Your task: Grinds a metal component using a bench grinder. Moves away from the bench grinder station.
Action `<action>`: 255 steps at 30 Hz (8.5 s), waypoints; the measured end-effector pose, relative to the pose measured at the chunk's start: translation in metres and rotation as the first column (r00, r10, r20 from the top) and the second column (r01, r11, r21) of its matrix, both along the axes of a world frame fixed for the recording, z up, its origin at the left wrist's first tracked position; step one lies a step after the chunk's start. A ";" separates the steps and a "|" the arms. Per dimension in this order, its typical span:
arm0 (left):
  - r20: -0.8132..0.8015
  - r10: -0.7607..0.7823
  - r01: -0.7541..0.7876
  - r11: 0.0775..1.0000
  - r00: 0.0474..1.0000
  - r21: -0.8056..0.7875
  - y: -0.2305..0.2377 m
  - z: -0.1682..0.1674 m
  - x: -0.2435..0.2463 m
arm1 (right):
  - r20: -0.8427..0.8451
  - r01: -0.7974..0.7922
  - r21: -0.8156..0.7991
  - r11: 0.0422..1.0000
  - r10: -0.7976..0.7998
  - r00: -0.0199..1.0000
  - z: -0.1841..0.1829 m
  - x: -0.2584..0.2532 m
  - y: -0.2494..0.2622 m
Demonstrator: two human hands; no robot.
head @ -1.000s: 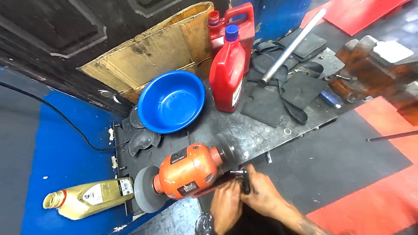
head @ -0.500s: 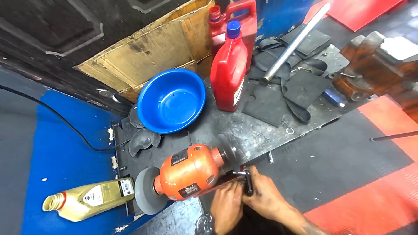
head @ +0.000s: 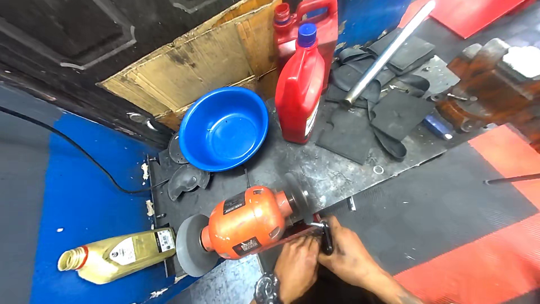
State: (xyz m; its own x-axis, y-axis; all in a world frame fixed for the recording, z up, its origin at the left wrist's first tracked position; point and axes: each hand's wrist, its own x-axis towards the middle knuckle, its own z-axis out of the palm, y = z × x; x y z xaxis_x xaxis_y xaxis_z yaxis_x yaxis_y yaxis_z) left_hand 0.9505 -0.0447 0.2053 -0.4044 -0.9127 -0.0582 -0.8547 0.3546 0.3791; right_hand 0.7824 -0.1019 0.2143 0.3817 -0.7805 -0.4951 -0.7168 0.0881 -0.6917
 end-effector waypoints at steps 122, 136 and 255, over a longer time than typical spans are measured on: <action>-0.271 0.082 -0.171 0.931 0.959 -0.324 0.009 -0.025 -0.010 | 0.328 0.146 -0.035 0.989 -0.127 0.936 0.011 -0.014 0.018; -0.232 0.139 -0.184 0.965 0.963 -0.186 0.006 -0.017 -0.022 | 0.254 0.126 -0.323 0.938 -0.043 0.966 -0.002 -0.011 0.020; 0.015 0.369 -0.365 0.925 0.929 -0.106 0.000 0.007 -0.015 | 0.608 -0.096 0.010 0.995 0.070 0.791 -0.055 -0.028 -0.008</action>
State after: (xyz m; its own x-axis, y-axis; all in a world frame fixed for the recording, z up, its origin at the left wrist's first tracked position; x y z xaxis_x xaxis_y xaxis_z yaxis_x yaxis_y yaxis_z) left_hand 0.9357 -0.0450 0.2122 -0.0393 -0.9987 0.0332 -0.9439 0.0480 0.3267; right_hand 0.7545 -0.1099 0.1596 0.6757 -0.7175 -0.1690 -0.1577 0.0832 -0.9840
